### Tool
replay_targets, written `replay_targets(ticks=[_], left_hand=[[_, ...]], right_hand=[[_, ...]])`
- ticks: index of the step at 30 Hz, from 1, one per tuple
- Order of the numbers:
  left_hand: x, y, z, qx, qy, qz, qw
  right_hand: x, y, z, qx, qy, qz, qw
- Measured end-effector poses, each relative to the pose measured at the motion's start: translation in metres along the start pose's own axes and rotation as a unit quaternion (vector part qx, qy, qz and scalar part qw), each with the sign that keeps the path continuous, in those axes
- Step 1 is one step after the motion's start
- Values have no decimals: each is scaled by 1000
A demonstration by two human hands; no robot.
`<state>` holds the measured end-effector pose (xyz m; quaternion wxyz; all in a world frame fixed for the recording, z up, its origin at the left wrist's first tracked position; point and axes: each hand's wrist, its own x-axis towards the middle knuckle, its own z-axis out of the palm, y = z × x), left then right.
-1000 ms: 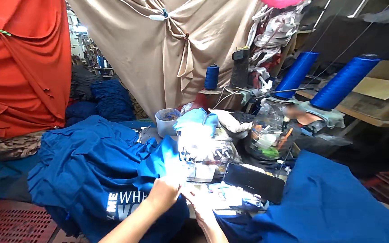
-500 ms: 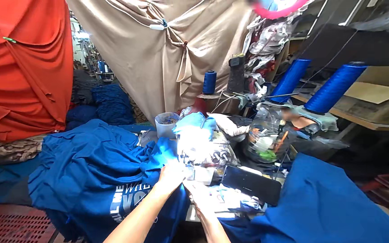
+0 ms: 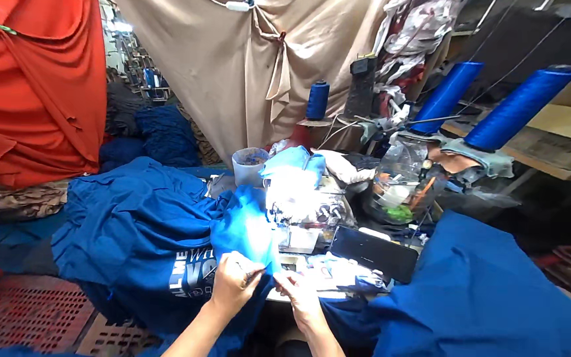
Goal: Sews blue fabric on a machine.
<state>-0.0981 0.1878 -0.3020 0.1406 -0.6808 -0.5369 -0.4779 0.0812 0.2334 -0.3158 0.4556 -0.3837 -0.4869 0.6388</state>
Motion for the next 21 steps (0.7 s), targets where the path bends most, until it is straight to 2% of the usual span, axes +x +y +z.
replay_targets(ticks=[3, 6, 12, 16, 21], left_hand=[[-8, 3, 12, 17, -23, 38, 999], [-8, 2, 16, 18, -30, 40, 999], [-2, 1, 17, -48, -22, 47, 997], [-5, -1, 14, -28, -47, 87, 995], [-8, -2, 13, -18, -58, 90, 994]], right_hand=[[-2, -1, 1, 13, -11, -2, 1000], [-4, -2, 0, 21, -16, -10, 1000], [-5, -5, -1, 21, -16, -13, 1000], [-6, -5, -1, 15, -9, -15, 1000], [-4, -2, -3, -4, -14, -19, 1000]])
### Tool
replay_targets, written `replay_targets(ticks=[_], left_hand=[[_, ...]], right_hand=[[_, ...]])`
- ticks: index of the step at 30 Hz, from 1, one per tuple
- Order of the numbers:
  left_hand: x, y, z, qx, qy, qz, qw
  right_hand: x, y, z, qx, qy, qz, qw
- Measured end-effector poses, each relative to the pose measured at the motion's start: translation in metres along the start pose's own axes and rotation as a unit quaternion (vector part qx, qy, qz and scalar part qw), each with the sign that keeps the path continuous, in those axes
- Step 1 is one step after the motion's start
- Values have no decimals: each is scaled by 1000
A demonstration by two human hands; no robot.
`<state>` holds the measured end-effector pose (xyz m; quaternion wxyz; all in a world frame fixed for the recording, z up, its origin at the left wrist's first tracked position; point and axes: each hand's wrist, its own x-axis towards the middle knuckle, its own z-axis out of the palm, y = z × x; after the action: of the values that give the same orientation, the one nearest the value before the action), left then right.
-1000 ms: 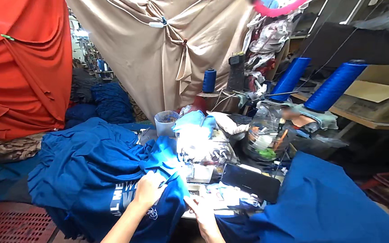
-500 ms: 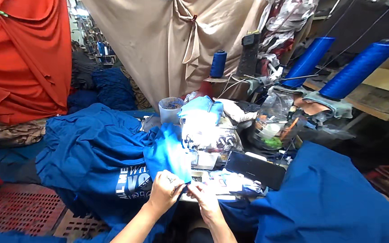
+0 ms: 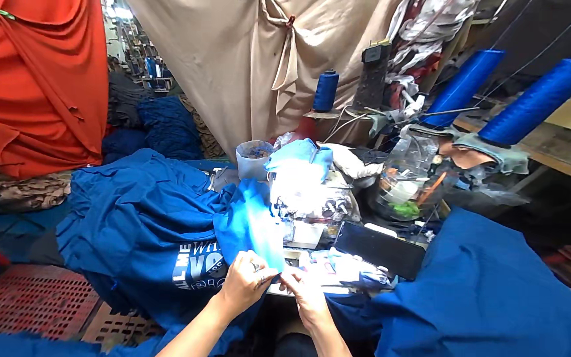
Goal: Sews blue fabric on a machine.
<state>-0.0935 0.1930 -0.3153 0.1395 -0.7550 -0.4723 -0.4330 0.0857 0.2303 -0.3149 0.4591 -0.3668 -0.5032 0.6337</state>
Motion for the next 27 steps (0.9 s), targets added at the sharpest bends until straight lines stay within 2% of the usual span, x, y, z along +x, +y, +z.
replay_targets(ticks=[4, 8, 11, 14, 17, 22, 27], left_hand=[[0, 1, 1, 4, -17, 15, 1000], [-3, -1, 6, 6, 12, 51, 999], [-5, -5, 11, 69, 15, 55, 996], [4, -16, 19, 134, -24, 33, 990], [17, -20, 21, 164, -109, 1, 980], [40, -13, 12, 138, -248, -70, 956], [61, -21, 10, 133, -247, -92, 956]], right_hand=[[0, -3, 0, -7, 1, 5, 1000], [1, -7, 4, -13, 18, -13, 1000], [2, -8, 6, -28, 28, -16, 999], [4, 1, 4, -86, 32, -5, 996], [5, 16, 3, -124, 36, 19, 991], [20, 13, 5, -139, 54, 3, 989], [72, -13, 10, -198, 60, -5, 978]])
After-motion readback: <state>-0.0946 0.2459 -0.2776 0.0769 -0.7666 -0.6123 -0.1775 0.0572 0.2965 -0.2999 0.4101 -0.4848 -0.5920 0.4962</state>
